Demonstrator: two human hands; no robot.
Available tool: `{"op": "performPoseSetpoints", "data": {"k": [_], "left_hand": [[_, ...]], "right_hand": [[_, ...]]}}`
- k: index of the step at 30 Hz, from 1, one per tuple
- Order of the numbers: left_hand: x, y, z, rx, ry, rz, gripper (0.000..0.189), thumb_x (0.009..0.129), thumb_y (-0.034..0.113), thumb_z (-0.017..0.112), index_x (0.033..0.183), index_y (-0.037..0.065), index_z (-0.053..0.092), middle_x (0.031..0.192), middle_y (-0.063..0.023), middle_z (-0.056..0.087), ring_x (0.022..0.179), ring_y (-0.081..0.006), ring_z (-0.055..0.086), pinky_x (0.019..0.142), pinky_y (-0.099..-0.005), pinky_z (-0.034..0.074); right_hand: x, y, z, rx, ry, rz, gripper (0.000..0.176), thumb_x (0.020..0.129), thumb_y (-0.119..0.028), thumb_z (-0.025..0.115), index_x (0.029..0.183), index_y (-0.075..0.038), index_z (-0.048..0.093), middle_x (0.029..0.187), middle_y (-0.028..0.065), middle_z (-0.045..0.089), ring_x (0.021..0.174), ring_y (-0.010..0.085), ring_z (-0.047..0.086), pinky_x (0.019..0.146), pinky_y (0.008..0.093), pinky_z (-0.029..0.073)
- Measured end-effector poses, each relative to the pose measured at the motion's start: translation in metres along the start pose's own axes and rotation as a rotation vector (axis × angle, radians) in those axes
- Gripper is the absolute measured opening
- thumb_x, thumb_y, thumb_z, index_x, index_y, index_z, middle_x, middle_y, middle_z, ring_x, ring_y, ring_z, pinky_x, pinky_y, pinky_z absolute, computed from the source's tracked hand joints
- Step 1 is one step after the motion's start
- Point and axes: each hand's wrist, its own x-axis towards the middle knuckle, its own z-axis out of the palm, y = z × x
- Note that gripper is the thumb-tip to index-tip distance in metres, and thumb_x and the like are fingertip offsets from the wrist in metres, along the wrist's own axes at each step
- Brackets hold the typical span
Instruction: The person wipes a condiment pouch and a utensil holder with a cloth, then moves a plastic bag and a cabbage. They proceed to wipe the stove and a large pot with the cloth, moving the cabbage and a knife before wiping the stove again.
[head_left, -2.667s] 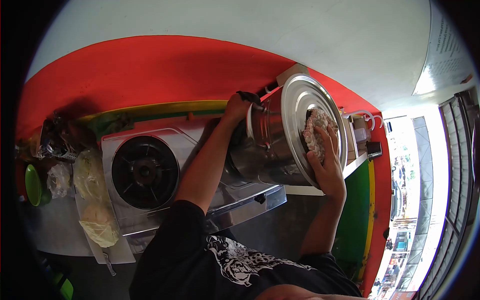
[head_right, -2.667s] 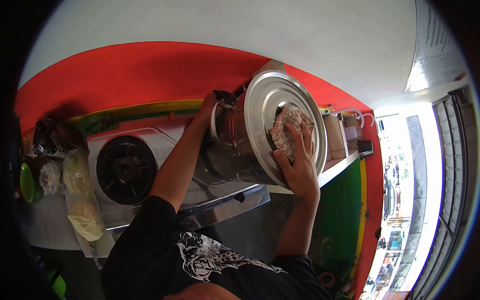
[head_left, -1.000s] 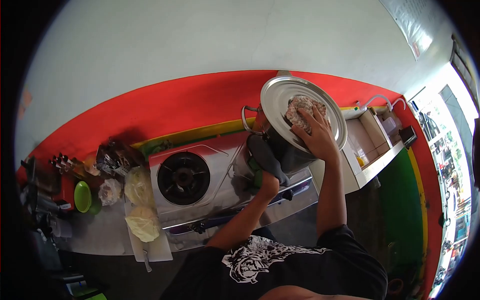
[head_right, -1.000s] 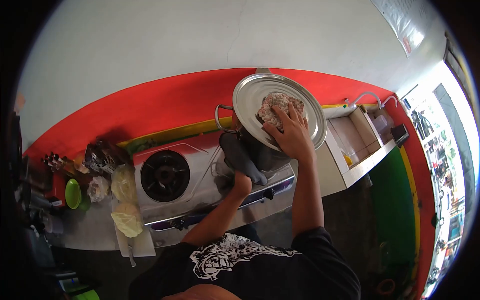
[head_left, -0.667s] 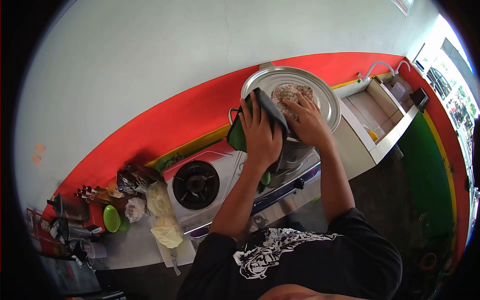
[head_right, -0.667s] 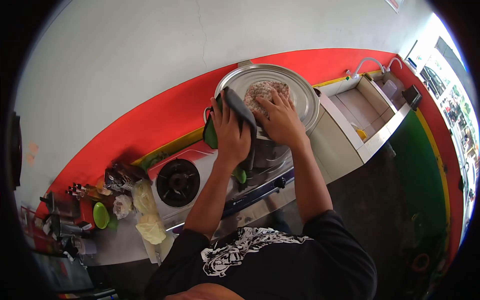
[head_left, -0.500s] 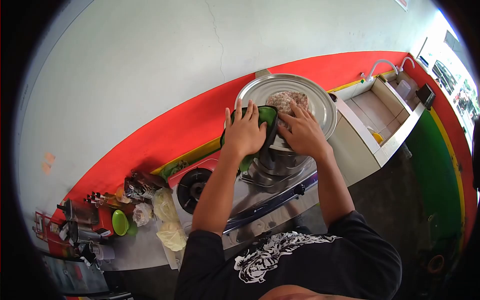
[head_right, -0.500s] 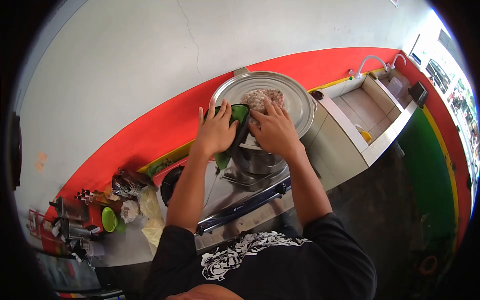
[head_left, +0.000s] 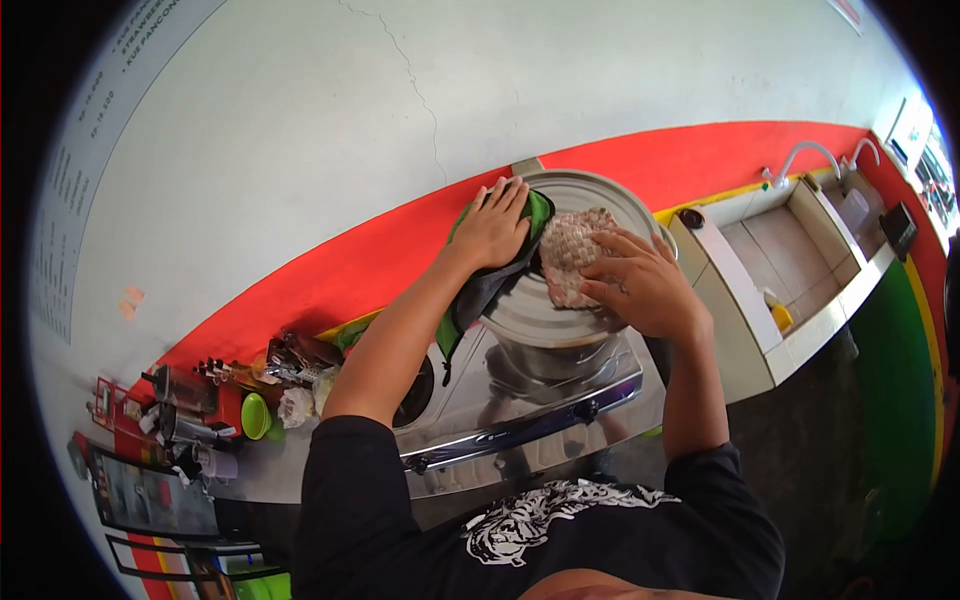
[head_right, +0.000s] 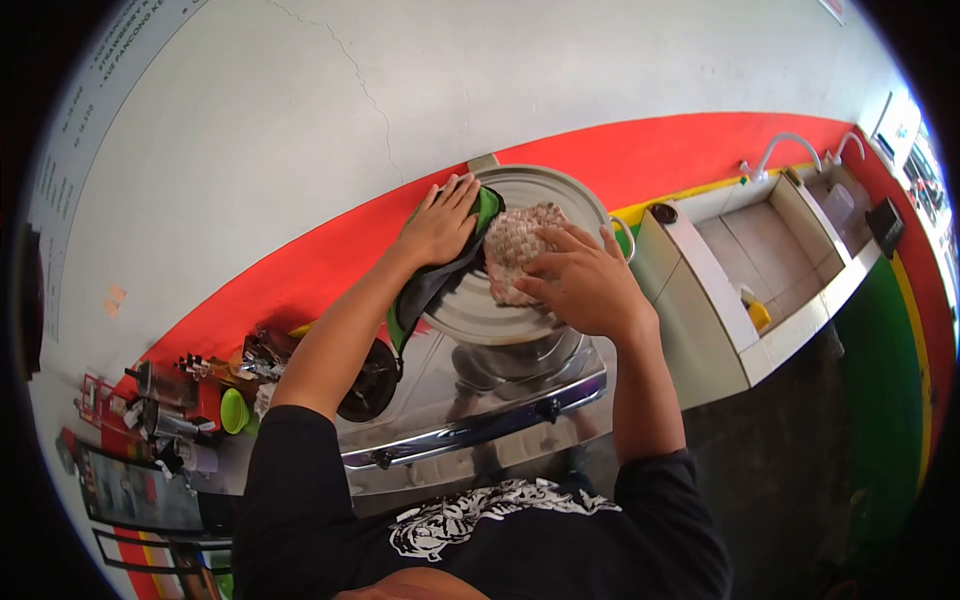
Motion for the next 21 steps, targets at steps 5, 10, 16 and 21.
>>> {"op": "performPoseSetpoints", "data": {"k": [5,10,16,21], "left_hand": [[0.035,0.011,0.003,-0.041,0.045,0.13,0.065,0.113,0.043,0.033,0.166,0.007,0.023,0.174,-0.0122,0.02,0.161,-0.0323,0.017,0.131,-0.0503,0.015],[0.07,0.027,0.009,-0.05,0.121,0.245,0.064,0.111,0.034,0.041,0.168,0.011,0.02,0.175,-0.0114,0.019,0.161,-0.032,0.016,0.13,-0.0515,0.018],[0.101,0.076,0.001,-0.094,0.116,0.475,0.095,0.089,0.006,0.069,0.168,0.016,0.019,0.175,-0.0111,0.019,0.163,-0.0294,0.01,0.131,-0.0551,0.014],[0.099,0.054,0.002,-0.514,0.325,0.344,0.06,0.09,0.01,0.069,0.147,0.012,0.048,0.156,-0.0128,0.048,0.149,-0.0345,0.039,0.122,-0.0557,0.03]], "right_hand": [[0.022,0.055,0.018,0.159,0.203,-0.087,0.03,0.096,-0.036,0.069,0.106,-0.009,0.073,0.144,0.0186,0.058,0.139,0.0421,0.047,0.119,0.0554,0.032],[0.017,0.062,0.031,0.279,0.361,-0.204,0.021,0.09,-0.021,0.073,0.102,-0.005,0.068,0.137,0.0215,0.059,0.131,0.0437,0.051,0.11,0.0536,0.04],[0.019,0.064,0.031,0.272,0.346,-0.244,0.021,0.088,-0.022,0.075,0.101,-0.006,0.068,0.133,0.0183,0.062,0.129,0.0421,0.052,0.108,0.0519,0.039],[0.019,0.059,0.027,0.272,0.304,-0.215,0.021,0.087,-0.022,0.074,0.099,-0.005,0.067,0.133,0.0181,0.063,0.128,0.041,0.053,0.108,0.0507,0.039]]}}
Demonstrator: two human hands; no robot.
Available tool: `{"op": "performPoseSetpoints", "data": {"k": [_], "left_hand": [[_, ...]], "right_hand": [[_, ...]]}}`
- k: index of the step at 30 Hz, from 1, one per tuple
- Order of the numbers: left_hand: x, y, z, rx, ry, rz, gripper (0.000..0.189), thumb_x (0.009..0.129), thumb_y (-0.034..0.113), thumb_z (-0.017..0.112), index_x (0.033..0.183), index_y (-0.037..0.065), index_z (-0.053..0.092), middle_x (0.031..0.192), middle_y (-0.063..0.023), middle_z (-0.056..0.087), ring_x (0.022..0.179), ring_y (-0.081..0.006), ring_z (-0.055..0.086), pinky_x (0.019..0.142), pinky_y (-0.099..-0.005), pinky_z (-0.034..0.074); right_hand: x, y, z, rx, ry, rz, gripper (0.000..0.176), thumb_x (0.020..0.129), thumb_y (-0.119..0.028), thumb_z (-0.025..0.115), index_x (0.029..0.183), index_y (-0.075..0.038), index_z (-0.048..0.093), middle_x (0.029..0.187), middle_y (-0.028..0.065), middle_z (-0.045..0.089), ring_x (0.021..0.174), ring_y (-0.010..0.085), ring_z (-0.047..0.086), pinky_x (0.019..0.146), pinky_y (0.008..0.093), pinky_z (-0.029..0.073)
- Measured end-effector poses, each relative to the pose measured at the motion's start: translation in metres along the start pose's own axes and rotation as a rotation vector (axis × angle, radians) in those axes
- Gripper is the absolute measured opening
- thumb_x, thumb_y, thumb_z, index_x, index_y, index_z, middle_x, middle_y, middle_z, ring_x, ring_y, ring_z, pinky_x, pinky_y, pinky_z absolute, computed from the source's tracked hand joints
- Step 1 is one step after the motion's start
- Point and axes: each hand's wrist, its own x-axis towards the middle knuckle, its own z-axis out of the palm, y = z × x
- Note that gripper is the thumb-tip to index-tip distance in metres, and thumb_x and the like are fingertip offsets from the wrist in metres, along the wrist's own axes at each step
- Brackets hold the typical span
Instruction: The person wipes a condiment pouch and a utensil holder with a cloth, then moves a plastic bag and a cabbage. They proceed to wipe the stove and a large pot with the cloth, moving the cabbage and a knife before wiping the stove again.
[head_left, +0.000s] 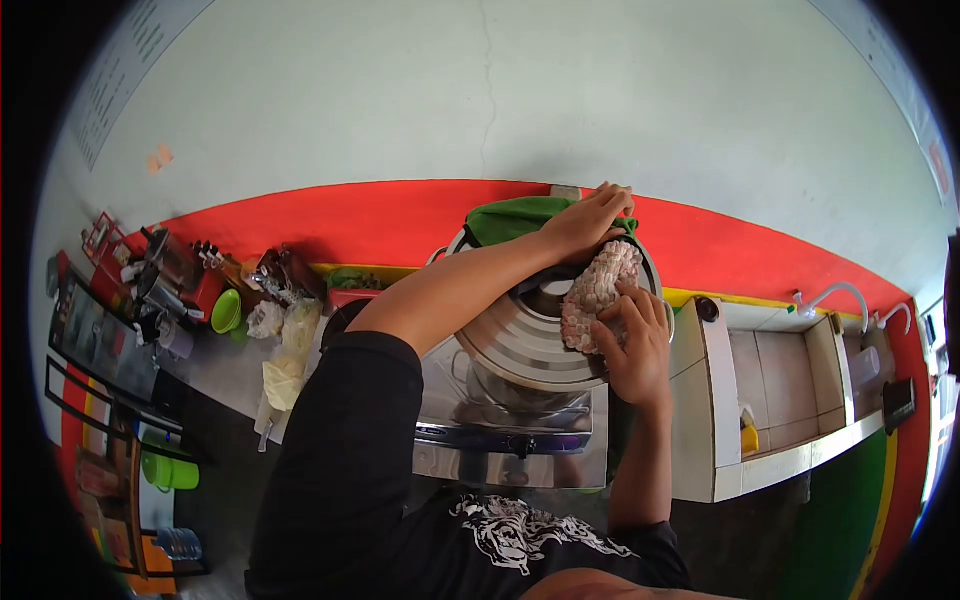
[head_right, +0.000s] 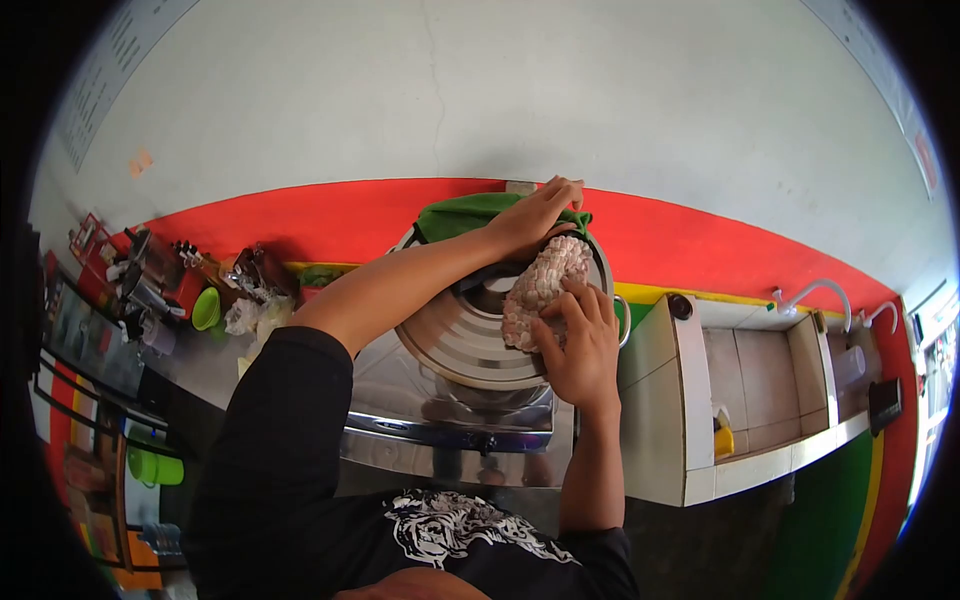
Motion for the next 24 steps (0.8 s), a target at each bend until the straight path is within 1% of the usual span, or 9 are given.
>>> {"op": "performPoseSetpoints", "data": {"k": [2,5,6,7,9,10,14,17,24], "left_hand": [[-0.016,0.001,-0.01,0.239,0.087,0.035,0.02,0.096,0.015,0.066,0.115,0.008,0.068,0.135,-0.0103,0.063,0.127,-0.0356,0.056,0.106,-0.0544,0.042],[-0.036,-0.002,-0.021,-0.068,-0.071,-0.082,0.016,0.099,0.018,0.065,0.11,0.007,0.071,0.134,-0.0089,0.065,0.131,-0.0354,0.055,0.108,-0.0522,0.043],[-0.047,-0.004,-0.025,-0.06,-0.108,-0.154,0.03,0.104,0.027,0.06,0.126,0.008,0.067,0.145,-0.0113,0.06,0.139,-0.035,0.05,0.116,-0.0505,0.039],[-0.06,-0.005,-0.03,-0.071,-0.101,-0.159,0.03,0.104,0.027,0.06,0.126,0.008,0.067,0.145,-0.0113,0.06,0.139,-0.035,0.05,0.116,-0.0505,0.039],[-0.087,-0.011,-0.04,0.17,-0.1,-0.193,0.045,0.108,0.036,0.053,0.147,0.013,0.055,0.159,-0.015,0.047,0.15,-0.0336,0.04,0.125,-0.0482,0.031],[-0.097,-0.004,-0.053,0.229,-0.24,-0.273,0.06,0.11,0.046,0.044,0.163,0.018,0.035,0.17,-0.0199,0.029,0.158,-0.0348,0.026,0.13,-0.0467,0.023],[-0.132,0.041,-0.069,0.402,-0.387,-0.502,0.075,0.111,0.057,0.03,0.168,0.011,0.015,0.17,-0.0336,0.009,0.16,-0.0458,0.011,0.131,-0.05,0.015],[-0.157,0.087,-0.076,0.45,-0.436,-0.576,0.077,0.111,0.057,0.028,0.168,0.007,0.015,0.169,-0.0361,0.008,0.159,-0.0481,0.01,0.13,-0.0537,0.013],[-0.171,0.135,-0.063,0.447,-0.474,-0.431,0.086,0.11,0.059,0.03,0.165,-0.005,0.011,0.17,-0.0331,0.009,0.161,-0.0441,0.007,0.129,-0.0566,0.012]], "right_hand": [[0.0,0.003,0.0,-0.009,-0.012,-0.035,0.021,0.088,-0.021,0.073,0.1,-0.005,0.067,0.134,0.0183,0.063,0.127,0.041,0.053,0.109,0.0503,0.039],[-0.001,0.004,0.003,0.003,-0.005,-0.028,0.02,0.088,-0.02,0.072,0.1,-0.005,0.067,0.136,0.0187,0.063,0.127,0.0405,0.055,0.111,0.0495,0.038],[-0.001,0.006,0.005,0.019,-0.002,-0.015,0.019,0.087,-0.019,0.072,0.1,-0.005,0.067,0.136,0.0186,0.064,0.127,0.04,0.055,0.111,0.0493,0.037],[-0.002,0.006,0.005,0.034,0.002,0.003,0.019,0.087,-0.019,0.071,0.099,-0.005,0.068,0.136,0.0185,0.064,0.127,0.0396,0.055,0.112,0.0491,0.036],[-0.001,0.003,0.004,0.009,0.0,0.019,0.018,0.087,-0.018,0.071,0.099,-0.005,0.068,0.136,0.0185,0.064,0.127,0.0392,0.055,0.113,0.0489,0.036],[-0.001,0.001,0.004,-0.008,0.01,0.031,0.018,0.087,-0.018,0.071,0.098,-0.005,0.068,0.136,0.0184,0.065,0.127,0.0389,0.055,0.113,0.0486,0.035],[-0.003,0.001,0.005,0.001,0.027,0.062,0.017,0.088,-0.019,0.07,0.098,-0.004,0.069,0.136,0.0191,0.065,0.128,0.0389,0.055,0.113,0.0479,0.036],[-0.004,0.004,0.008,0.028,0.052,0.078,0.017,0.089,-0.018,0.069,0.098,-0.004,0.069,0.137,0.0189,0.064,0.128,0.0391,0.054,0.113,0.0482,0.036],[-0.007,-0.004,0.006,0.058,0.088,0.127,0.016,0.088,-0.017,0.069,0.099,-0.005,0.069,0.138,0.0168,0.064,0.128,0.0394,0.052,0.114,0.0479,0.036]]}}
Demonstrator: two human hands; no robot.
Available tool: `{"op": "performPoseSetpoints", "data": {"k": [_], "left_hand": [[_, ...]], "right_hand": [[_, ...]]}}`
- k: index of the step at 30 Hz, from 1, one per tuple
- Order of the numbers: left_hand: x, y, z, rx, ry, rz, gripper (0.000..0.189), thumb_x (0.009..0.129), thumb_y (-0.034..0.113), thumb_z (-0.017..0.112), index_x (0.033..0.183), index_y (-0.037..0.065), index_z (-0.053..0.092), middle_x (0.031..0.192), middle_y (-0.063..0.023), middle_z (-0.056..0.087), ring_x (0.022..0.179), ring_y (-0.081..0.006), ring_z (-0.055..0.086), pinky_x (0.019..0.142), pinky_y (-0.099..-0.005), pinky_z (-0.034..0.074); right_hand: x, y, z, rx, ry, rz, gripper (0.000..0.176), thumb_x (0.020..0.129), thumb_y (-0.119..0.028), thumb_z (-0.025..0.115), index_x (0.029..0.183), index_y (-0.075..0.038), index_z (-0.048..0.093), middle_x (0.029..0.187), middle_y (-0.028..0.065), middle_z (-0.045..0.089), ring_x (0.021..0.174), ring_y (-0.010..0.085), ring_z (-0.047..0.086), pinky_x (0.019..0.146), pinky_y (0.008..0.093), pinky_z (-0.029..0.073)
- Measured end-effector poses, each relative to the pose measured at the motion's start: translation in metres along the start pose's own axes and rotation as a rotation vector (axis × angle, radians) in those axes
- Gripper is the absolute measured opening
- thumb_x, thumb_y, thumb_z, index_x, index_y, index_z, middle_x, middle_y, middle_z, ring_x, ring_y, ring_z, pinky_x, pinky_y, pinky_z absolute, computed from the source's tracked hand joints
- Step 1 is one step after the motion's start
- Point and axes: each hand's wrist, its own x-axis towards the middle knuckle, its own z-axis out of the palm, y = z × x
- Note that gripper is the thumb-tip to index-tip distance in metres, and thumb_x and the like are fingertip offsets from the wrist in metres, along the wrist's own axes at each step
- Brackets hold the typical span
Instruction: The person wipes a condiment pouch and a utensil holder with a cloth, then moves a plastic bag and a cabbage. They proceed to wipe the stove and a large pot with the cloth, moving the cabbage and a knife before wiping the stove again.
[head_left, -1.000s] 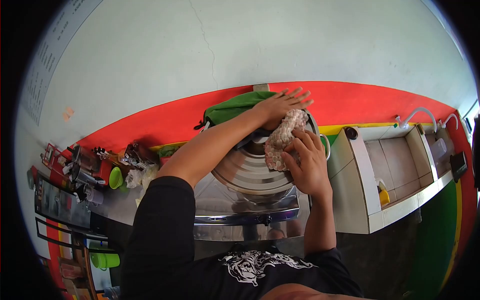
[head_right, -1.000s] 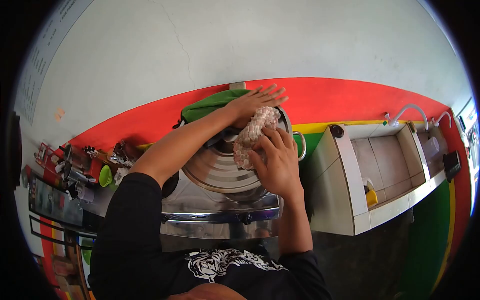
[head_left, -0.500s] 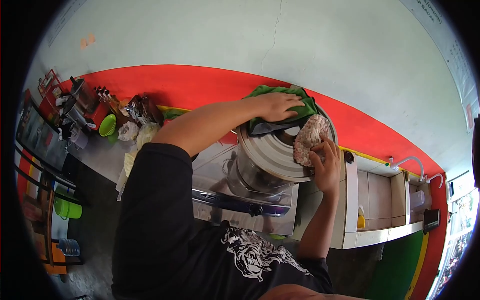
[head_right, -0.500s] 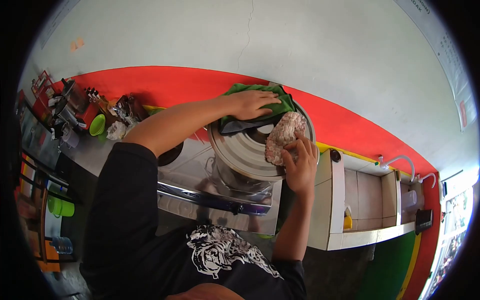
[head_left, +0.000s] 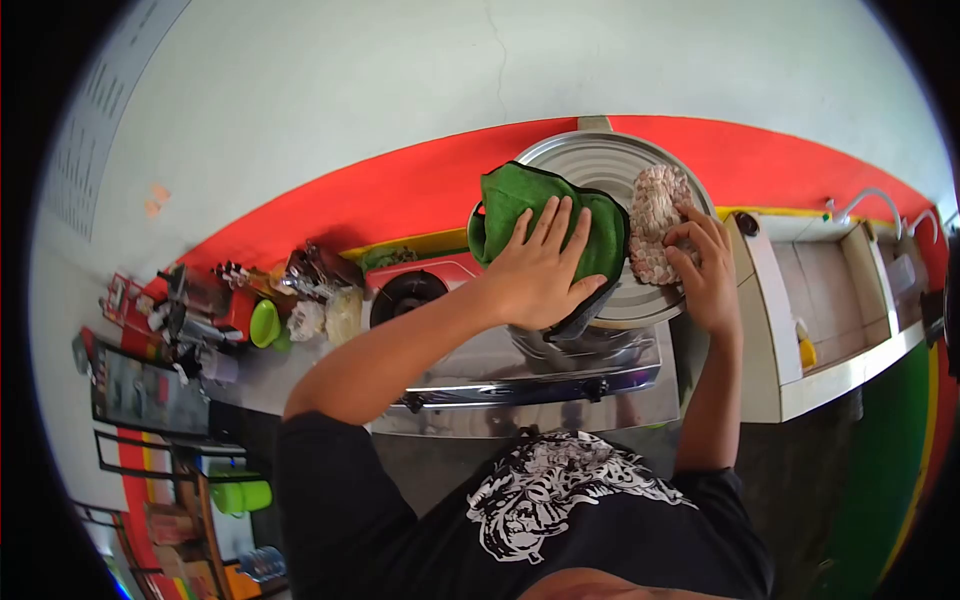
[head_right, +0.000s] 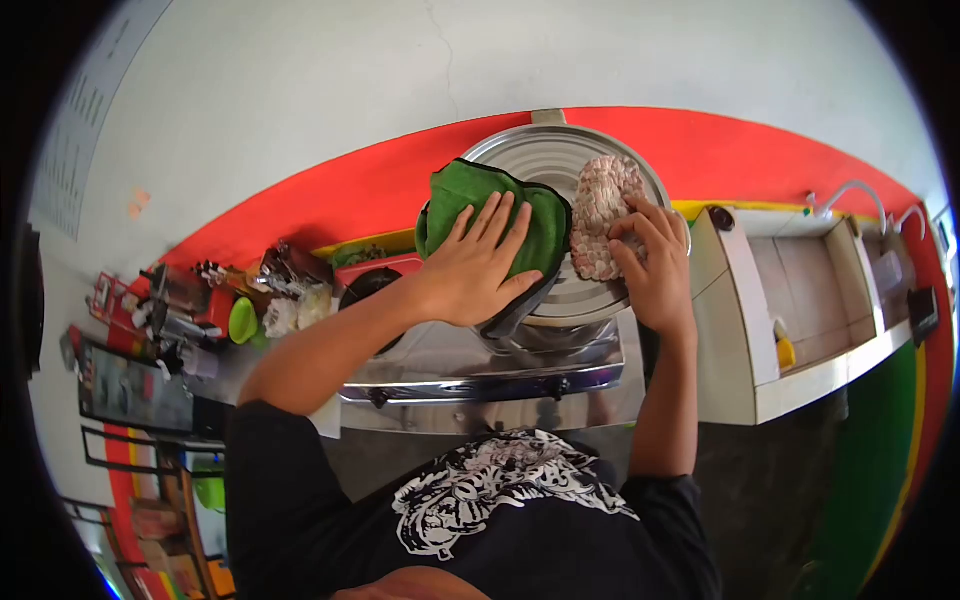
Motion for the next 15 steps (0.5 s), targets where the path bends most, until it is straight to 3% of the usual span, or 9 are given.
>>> {"op": "performPoseSetpoints", "data": {"k": [3,6,9,10,11,13,14,15], "left_hand": [[0.009,-0.013,-0.001,-0.011,0.015,-0.017,0.089,0.11,0.059,0.029,0.163,-0.009,0.007,0.172,-0.0289,0.01,0.162,-0.039,0.009,0.13,-0.0521,0.012],[0.037,-0.044,0.001,-0.085,0.089,-0.131,0.085,0.111,0.057,0.026,0.164,-0.007,0.01,0.173,-0.0254,0.013,0.161,-0.0362,0.013,0.131,-0.044,0.014],[0.074,-0.065,0.001,-0.128,0.096,-0.075,0.079,0.112,0.054,0.024,0.165,-0.004,0.015,0.174,-0.0206,0.015,0.162,-0.0324,0.014,0.132,-0.0438,0.015],[0.088,-0.07,0.005,-0.127,0.129,-0.058,0.072,0.113,0.05,0.024,0.166,0.002,0.019,0.174,-0.0161,0.017,0.161,-0.0296,0.016,0.132,-0.0439,0.015],[0.103,-0.075,0.007,-0.137,0.138,-0.053,0.072,0.113,0.05,0.024,0.166,0.002,0.019,0.174,-0.0161,0.017,0.161,-0.0296,0.016,0.132,-0.0439,0.015],[0.129,-0.082,0.007,-0.106,0.147,0.099,0.071,0.113,0.05,0.026,0.166,0.003,0.021,0.174,-0.014,0.019,0.161,-0.0305,0.016,0.132,-0.0433,0.016],[0.139,-0.08,0.008,-0.056,0.177,0.133,0.064,0.114,0.043,0.031,0.167,0.008,0.022,0.174,-0.0117,0.02,0.161,-0.0305,0.016,0.132,-0.0459,0.016],[0.15,-0.078,0.009,-0.063,0.191,0.141,0.064,0.114,0.043,0.031,0.167,0.008,0.022,0.174,-0.0117,0.02,0.161,-0.0305,0.016,0.132,-0.0459,0.016]], "right_hand": [[-0.001,-0.004,-0.003,-0.008,0.0,0.037,0.017,0.087,-0.017,0.069,0.1,-0.004,0.068,0.139,0.0156,0.064,0.128,0.0394,0.052,0.114,0.0478,0.036],[0.001,-0.006,-0.006,0.01,-0.028,0.042,0.018,0.086,-0.015,0.068,0.101,-0.005,0.068,0.139,0.0158,0.063,0.129,0.0405,0.051,0.114,0.0481,0.036],[0.002,-0.006,-0.006,-0.019,-0.023,0.015,0.017,0.086,-0.015,0.068,0.101,-0.006,0.068,0.139,0.0156,0.063,0.128,0.0402,0.051,0.113,0.0479,0.037],[0.002,-0.002,-0.006,-0.015,-0.049,0.019,0.017,0.087,-0.015,0.067,0.102,-0.008,0.068,0.14,0.0151,0.063,0.135,0.0411,0.049,0.118,0.0516,0.032],[0.001,-0.001,-0.006,-0.028,-0.051,0.016,0.017,0.087,-0.015,0.067,0.102,-0.008,0.068,0.14,0.0151,0.063,0.135,0.0411,0.049,0.118,0.0516,0.032],[0.001,-0.004,-0.006,-0.156,-0.053,0.011,0.016,0.087,-0.014,0.067,0.102,-0.009,0.068,0.14,0.015,0.064,0.145,0.0417,0.042,0.123,0.0581,0.022],[0.001,-0.004,-0.006,-0.155,-0.065,0.015,0.015,0.087,-0.014,0.066,0.101,-0.01,0.067,0.138,0.0142,0.066,0.151,0.0396,0.038,0.125,0.0644,0.012],[0.002,-0.004,-0.007,-0.172,-0.063,0.01,0.015,0.087,-0.014,0.066,0.101,-0.01,0.067,0.138,0.0142,0.066,0.151,0.0396,0.038,0.125,0.0644,0.012]]}}
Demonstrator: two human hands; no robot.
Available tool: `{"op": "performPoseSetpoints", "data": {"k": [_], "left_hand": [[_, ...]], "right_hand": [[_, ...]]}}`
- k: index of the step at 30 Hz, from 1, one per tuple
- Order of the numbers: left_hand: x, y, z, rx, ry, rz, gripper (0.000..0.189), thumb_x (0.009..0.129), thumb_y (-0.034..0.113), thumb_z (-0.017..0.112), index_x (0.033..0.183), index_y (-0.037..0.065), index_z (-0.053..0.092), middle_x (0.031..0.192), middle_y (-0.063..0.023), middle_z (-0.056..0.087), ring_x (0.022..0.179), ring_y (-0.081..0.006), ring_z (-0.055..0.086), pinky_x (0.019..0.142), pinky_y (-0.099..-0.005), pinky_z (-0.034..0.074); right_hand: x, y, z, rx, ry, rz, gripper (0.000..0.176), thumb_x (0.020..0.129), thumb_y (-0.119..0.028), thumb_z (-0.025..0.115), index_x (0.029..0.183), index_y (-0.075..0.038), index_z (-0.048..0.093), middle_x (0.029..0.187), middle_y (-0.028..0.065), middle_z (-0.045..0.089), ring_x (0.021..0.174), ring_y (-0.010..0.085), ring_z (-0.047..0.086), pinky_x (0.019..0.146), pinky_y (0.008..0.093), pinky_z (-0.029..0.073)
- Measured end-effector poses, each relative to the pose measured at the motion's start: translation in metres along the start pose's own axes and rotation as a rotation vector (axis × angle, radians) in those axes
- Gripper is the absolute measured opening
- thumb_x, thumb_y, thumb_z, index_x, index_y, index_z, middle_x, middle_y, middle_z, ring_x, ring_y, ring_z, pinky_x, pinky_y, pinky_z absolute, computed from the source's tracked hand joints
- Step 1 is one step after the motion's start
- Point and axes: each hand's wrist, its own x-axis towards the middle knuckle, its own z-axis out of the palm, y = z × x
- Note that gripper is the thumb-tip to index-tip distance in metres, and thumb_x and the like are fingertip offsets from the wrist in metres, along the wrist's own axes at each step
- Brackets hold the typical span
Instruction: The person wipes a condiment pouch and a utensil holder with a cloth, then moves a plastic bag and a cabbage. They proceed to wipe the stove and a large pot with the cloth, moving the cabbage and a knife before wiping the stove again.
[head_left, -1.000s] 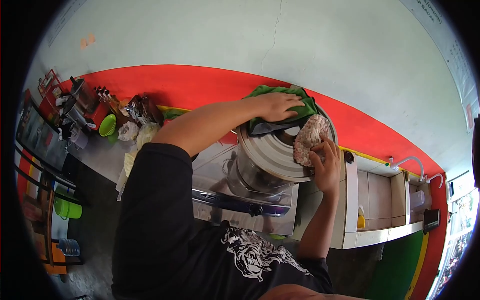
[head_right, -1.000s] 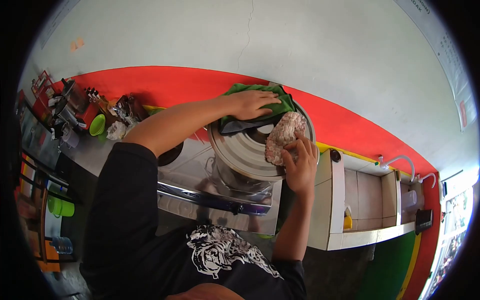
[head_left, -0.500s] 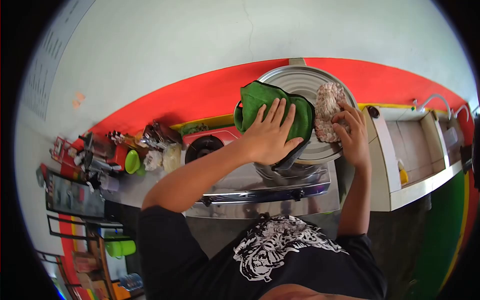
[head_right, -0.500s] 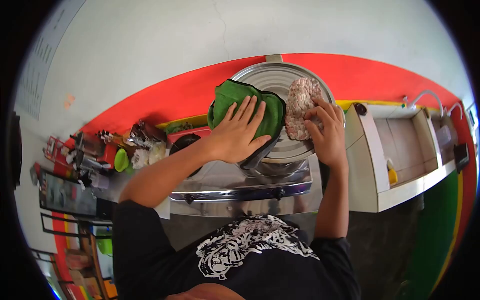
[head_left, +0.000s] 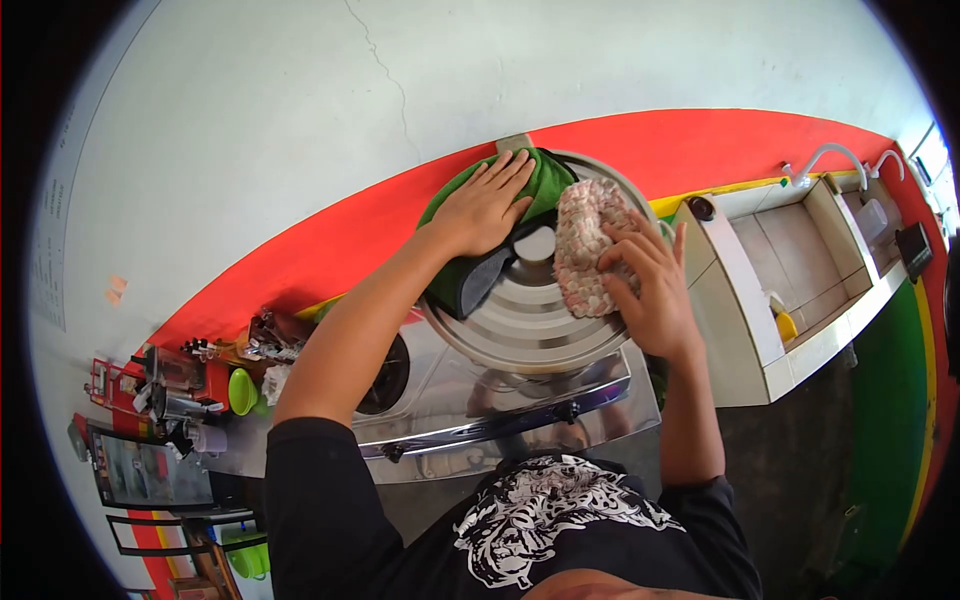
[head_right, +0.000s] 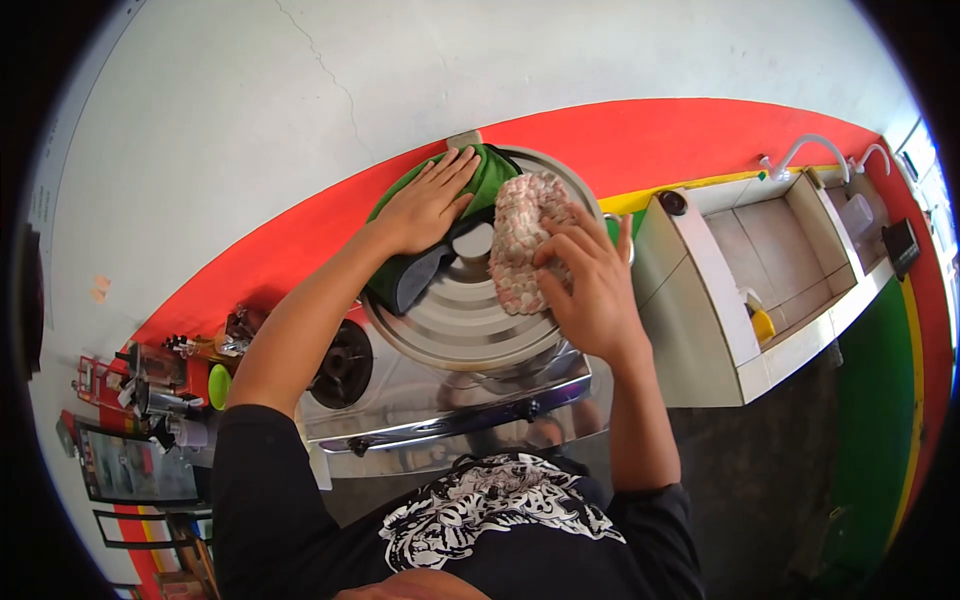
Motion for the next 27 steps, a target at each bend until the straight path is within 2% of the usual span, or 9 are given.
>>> {"op": "performPoseSetpoints", "data": {"k": [4,8,11,16,18,22,23,26,27], "left_hand": [[0.048,0.006,0.012,-0.023,0.015,0.129,0.063,0.113,0.038,0.038,0.168,0.013,0.021,0.175,-0.0103,0.019,0.161,-0.0305,0.016,0.131,-0.0508,0.014],[0.091,0.019,0.026,-0.031,0.017,0.217,0.069,0.11,0.052,0.04,0.169,0.023,0.018,0.176,-0.0044,0.015,0.163,-0.0288,0.011,0.131,-0.0556,0.009],[0.111,0.048,0.019,-0.074,-0.166,0.222,0.074,0.107,0.051,0.051,0.169,0.033,0.015,0.178,-0.0022,0.008,0.163,-0.0347,-0.001,0.13,-0.0585,0.003],[0.114,0.106,0.0,-0.078,-0.36,0.311,0.075,0.107,0.047,0.05,0.17,0.031,0.012,0.178,-0.005,0.0,0.162,-0.0369,-0.01,0.129,-0.0601,0.002],[0.112,0.114,-0.014,-0.044,-0.571,0.469,0.073,0.109,0.044,0.047,0.17,0.026,0.011,0.178,-0.0055,0.0,0.162,-0.037,-0.01,0.13,-0.0608,0.005],[0.111,0.111,-0.075,-0.137,-0.702,0.357,0.065,0.109,0.039,0.049,0.165,0.013,0.031,0.173,-0.0114,0.026,0.16,-0.0306,0.023,0.13,-0.0449,0.023],[0.097,0.112,-0.083,-0.145,-0.594,0.259,0.062,0.109,0.04,0.049,0.162,0.011,0.038,0.168,-0.0129,0.037,0.155,-0.0284,0.033,0.128,-0.0399,0.027],[0.035,0.123,-0.095,-0.253,-0.388,0.173,0.061,0.109,0.042,0.047,0.16,0.01,0.041,0.168,-0.0136,0.037,0.157,-0.0304,0.03,0.128,-0.0451,0.027],[0.011,0.123,-0.079,-0.203,-0.216,0.292,0.06,0.109,0.044,0.048,0.159,0.011,0.043,0.168,-0.013,0.036,0.157,-0.0306,0.029,0.128,-0.0478,0.025]], "right_hand": [[0.003,-0.008,-0.005,-0.056,-0.084,-0.083,0.013,0.089,-0.016,0.065,0.1,-0.009,0.067,0.134,0.0133,0.069,0.147,0.037,0.046,0.126,0.0658,0.014],[-0.003,-0.032,0.004,-0.034,-0.176,-0.162,0.015,0.091,-0.019,0.065,0.102,-0.008,0.067,0.134,0.0122,0.069,0.142,0.0396,0.05,0.124,0.0571,0.028],[-0.006,-0.038,0.01,-0.071,-0.16,-0.18,0.016,0.093,-0.02,0.064,0.103,-0.008,0.067,0.134,0.0116,0.069,0.14,0.0408,0.052,0.122,0.0534,0.034],[-0.01,-0.038,-0.007,0.088,-0.077,-0.198,0.018,0.093,-0.012,0.068,0.111,-0.007,0.069,0.133,0.0132,0.068,0.132,0.0382,0.057,0.121,0.0497,0.034],[-0.01,-0.033,-0.022,0.154,-0.007,-0.146,0.016,0.093,-0.009,0.068,0.108,-0.005,0.07,0.128,0.0139,0.07,0.126,0.037,0.061,0.114,0.0472,0.039],[-0.005,-0.022,-0.045,0.27,0.211,-0.031,0.009,0.092,0.0,0.068,0.101,0.001,0.071,0.113,0.0162,0.074,0.107,0.0334,0.07,0.093,0.0394,0.052],[-0.003,-0.02,-0.05,0.254,0.19,-0.001,0.008,0.093,0.0,0.067,0.1,0.002,0.07,0.114,0.0161,0.074,0.108,0.0336,0.07,0.095,0.0395,0.052],[0.008,-0.004,-0.058,0.246,0.147,0.039,0.011,0.095,-0.001,0.066,0.105,0.002,0.069,0.116,0.0159,0.073,0.112,0.0357,0.069,0.098,0.0404,0.051],[0.014,-0.001,-0.059,0.232,0.112,0.034,0.014,0.095,-0.001,0.066,0.109,0.001,0.069,0.118,0.016,0.073,0.114,0.0362,0.068,0.099,0.0406,0.051]]}}
